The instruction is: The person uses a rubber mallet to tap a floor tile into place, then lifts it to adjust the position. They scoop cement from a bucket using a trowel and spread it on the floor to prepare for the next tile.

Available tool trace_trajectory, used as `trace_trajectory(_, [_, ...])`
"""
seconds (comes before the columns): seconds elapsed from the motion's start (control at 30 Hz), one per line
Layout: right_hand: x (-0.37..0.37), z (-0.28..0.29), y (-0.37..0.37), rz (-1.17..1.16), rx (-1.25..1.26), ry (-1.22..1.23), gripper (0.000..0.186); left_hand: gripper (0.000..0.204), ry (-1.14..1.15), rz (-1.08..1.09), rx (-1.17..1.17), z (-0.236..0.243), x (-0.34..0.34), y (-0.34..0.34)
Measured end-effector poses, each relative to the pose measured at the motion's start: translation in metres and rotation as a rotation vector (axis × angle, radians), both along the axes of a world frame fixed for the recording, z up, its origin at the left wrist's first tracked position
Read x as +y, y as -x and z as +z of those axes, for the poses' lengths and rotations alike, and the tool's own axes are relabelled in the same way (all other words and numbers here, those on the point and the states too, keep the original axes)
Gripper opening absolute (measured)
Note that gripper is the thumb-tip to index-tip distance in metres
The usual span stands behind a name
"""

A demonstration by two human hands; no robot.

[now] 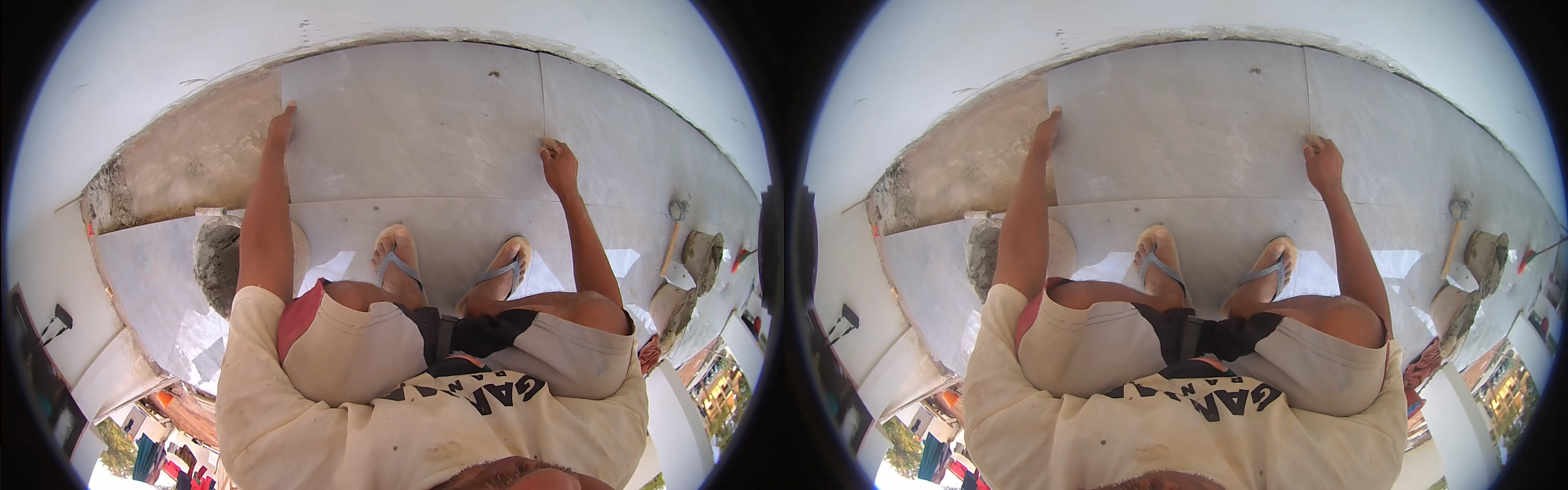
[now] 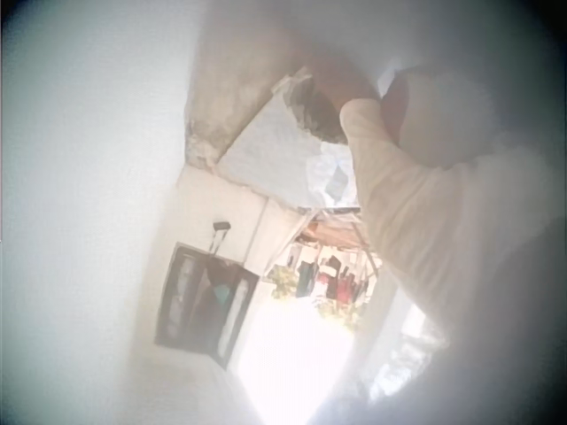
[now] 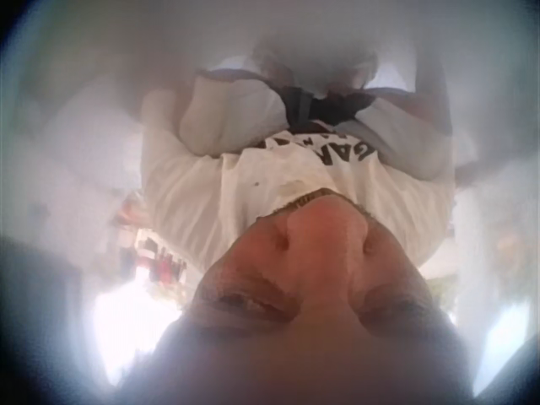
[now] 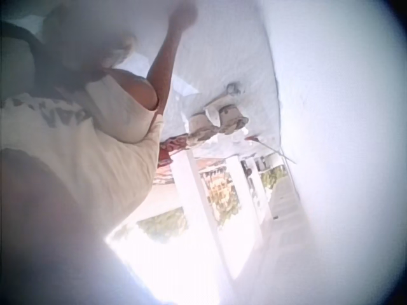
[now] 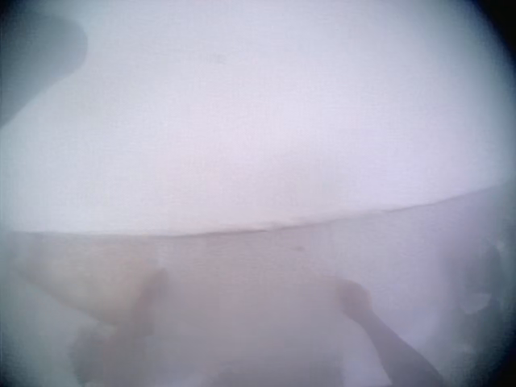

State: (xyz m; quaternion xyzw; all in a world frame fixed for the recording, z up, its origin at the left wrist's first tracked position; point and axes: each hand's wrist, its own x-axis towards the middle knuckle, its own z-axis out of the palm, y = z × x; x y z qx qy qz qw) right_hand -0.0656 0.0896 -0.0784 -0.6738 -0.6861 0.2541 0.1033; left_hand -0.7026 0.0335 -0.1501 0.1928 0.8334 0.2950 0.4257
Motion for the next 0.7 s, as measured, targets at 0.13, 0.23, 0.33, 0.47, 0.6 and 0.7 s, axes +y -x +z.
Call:
trace_trajectory(0.13, [0.0,0.001,-0.001,0.017,-0.03,-0.008,0.032,0.078,0.0,-0.037,0.069,0.004,0.0,-0.006])
trace_trajectory(0.23, [0.002,0.003,0.005,0.031,-0.022,-0.002,0.032,0.076,0.013,-0.044,0.031,0.011,-0.008,0.001])
trace_trajectory(0.33, [-0.002,-0.004,-0.004,0.024,-0.007,-0.003,0.032,0.078,0.107,-0.051,0.035,0.03,0.002,-0.016])
trace_trajectory(0.47, [0.0,0.002,-0.003,0.018,-0.016,0.023,0.032,0.079,0.078,-0.019,0.009,0.043,0.004,-0.025])
trace_trajectory(0.6, [0.002,0.0,-0.004,0.021,-0.016,0.026,0.033,0.079,0.014,0.041,-0.065,0.039,0.0,-0.023])
trace_trajectory(0.7, [0.004,-0.001,-0.002,0.033,-0.024,0.033,0.033,0.077,-0.019,0.02,-0.023,0.028,-0.003,-0.01])
